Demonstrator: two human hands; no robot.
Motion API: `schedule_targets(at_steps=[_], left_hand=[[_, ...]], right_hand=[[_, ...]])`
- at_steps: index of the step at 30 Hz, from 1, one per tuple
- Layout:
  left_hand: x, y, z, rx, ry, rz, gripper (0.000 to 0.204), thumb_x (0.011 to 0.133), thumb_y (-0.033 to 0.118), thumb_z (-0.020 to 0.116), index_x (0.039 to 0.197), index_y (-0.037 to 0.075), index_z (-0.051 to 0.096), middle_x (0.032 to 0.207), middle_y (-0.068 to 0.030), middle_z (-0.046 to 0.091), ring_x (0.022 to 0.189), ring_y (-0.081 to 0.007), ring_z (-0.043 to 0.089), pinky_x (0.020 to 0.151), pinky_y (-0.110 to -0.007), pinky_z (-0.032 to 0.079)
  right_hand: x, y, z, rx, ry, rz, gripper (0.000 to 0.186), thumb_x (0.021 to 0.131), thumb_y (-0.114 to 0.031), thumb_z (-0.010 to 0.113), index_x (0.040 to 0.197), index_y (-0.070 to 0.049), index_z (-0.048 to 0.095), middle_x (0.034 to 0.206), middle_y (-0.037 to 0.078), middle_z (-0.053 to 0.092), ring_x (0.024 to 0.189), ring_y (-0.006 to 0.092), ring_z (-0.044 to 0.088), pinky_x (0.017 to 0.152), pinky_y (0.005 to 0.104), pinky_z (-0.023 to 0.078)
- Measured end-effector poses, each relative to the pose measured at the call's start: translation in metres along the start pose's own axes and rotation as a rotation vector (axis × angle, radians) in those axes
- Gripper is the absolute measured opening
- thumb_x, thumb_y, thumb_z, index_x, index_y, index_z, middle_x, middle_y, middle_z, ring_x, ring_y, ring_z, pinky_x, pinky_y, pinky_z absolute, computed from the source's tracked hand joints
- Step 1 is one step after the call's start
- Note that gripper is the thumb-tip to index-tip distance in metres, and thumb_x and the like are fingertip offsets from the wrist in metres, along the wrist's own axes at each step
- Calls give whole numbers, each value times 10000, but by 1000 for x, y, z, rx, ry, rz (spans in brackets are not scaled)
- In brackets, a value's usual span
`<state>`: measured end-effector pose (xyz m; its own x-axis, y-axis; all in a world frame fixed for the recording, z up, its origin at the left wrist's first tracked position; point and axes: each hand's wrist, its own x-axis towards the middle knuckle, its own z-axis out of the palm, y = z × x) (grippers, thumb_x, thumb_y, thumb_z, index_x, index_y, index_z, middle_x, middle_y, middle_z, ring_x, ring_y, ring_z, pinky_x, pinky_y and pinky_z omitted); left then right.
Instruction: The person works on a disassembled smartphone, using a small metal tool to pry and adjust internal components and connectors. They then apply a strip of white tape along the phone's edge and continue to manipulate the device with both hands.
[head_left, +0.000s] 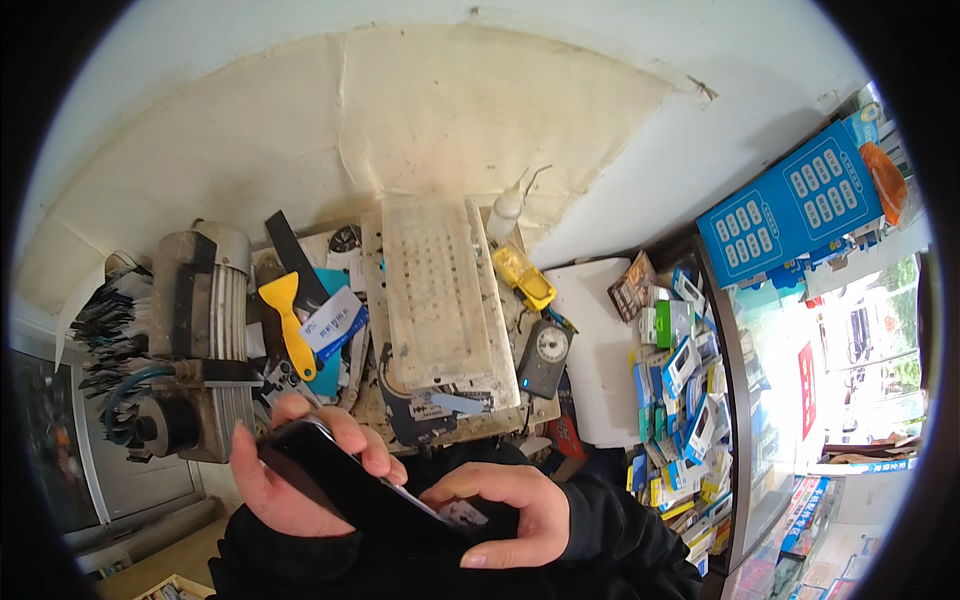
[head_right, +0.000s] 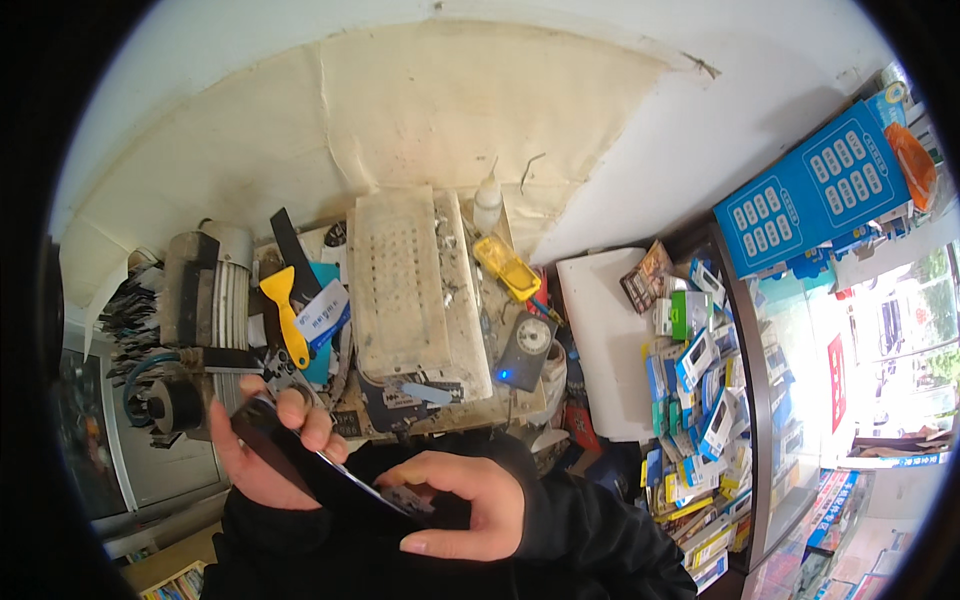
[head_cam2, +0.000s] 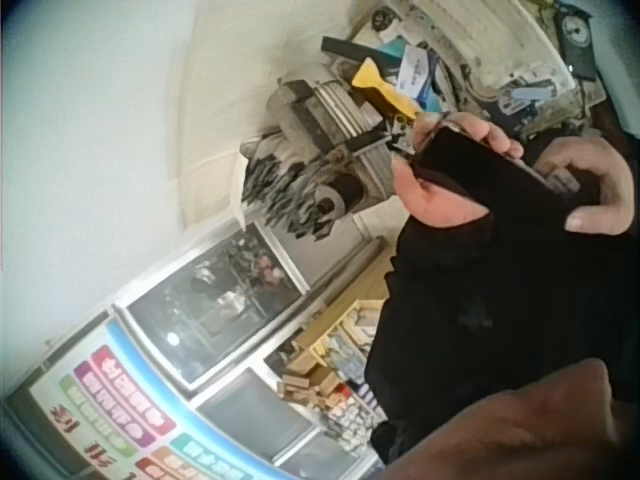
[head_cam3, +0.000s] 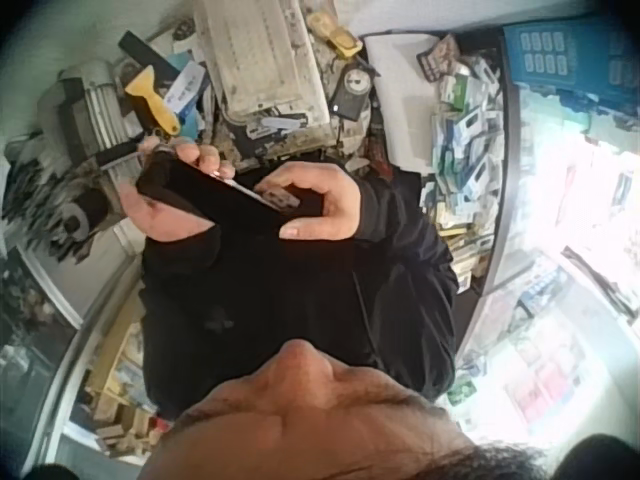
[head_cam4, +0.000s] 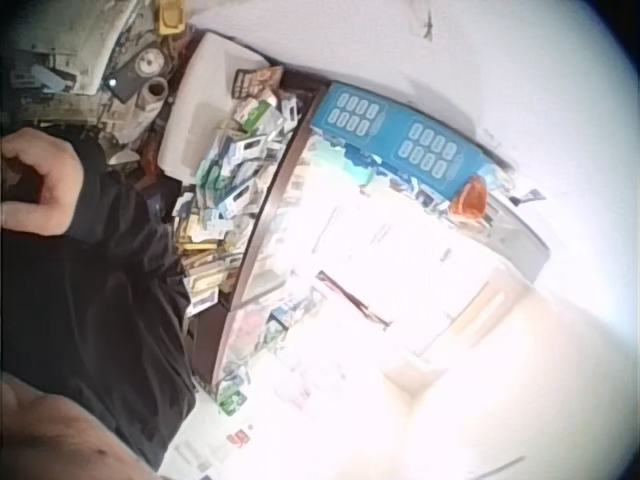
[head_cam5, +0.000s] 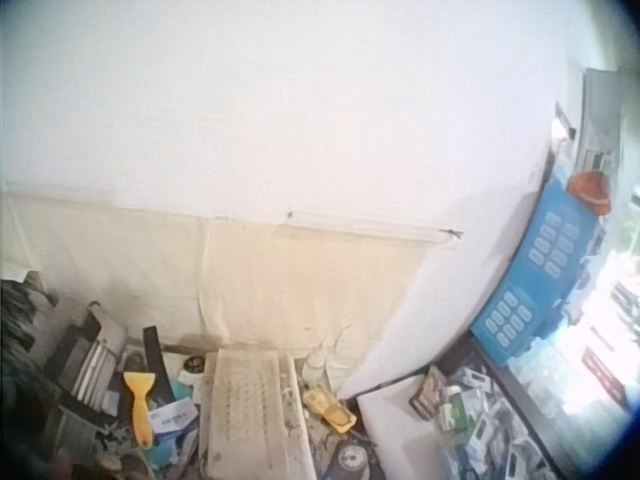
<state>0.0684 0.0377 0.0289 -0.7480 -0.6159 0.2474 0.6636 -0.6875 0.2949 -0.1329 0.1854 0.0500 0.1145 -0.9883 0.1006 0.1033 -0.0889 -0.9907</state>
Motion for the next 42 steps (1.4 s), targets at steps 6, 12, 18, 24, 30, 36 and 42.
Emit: schedule_targets(at_steps=[6,12,18,24,30,36,42], left_hand=[[58,4,28,70,-131,187,681,1110,644,263,1620,208,382,1424,-207,609,1254,-418,627,1090,-620,472],[110,7,18,62,-243,230,722,1103,646,234,1691,229,271,1673,-211,392,1503,-432,435,1283,-602,230],[103,18,14,258,230,392,839,1062,648,398,1611,15,357,1611,-295,387,1529,-422,344,1275,-556,260],[47,36,77,1007,-515,1564,526,1089,488,549,1498,160,591,1551,-113,574,1406,-266,570,1179,-512,392],[20,11,97,984,-294,1336,288,1120,251,548,1390,244,648,1353,-11,670,1213,-170,652,1108,-379,480],[11,10,86,1014,-227,1245,341,1128,242,546,1465,272,594,1335,24,662,1157,-147,659,1062,-354,498],[38,31,77,1240,-410,966,363,1136,289,522,1491,239,579,1373,-32,649,1224,-169,638,1084,-393,491]], right_hand=[[28,-55,-9,-50,189,111,269,974,-30,760,1229,45,721,990,107,747,916,140,700,811,279,547],[60,-83,-36,-33,344,223,182,989,-95,771,1123,28,781,876,30,748,830,59,643,753,238,519],[77,-94,-70,-369,364,112,166,977,-43,744,1118,40,769,808,37,707,713,68,584,646,262,486],[86,-78,-90,-625,331,-24,197,943,-11,740,1134,33,765,807,133,727,676,172,665,631,301,519],[95,-66,-93,-694,296,-91,182,899,-8,769,1080,9,778,836,169,732,689,299,690,622,337,533],[100,-55,-97,-750,266,-187,198,855,15,785,1052,-1,771,850,163,732,713,323,685,625,356,531],[96,-59,-98,-723,238,-111,256,847,22,799,1102,14,770,941,172,763,799,325,732,702,359,564]])
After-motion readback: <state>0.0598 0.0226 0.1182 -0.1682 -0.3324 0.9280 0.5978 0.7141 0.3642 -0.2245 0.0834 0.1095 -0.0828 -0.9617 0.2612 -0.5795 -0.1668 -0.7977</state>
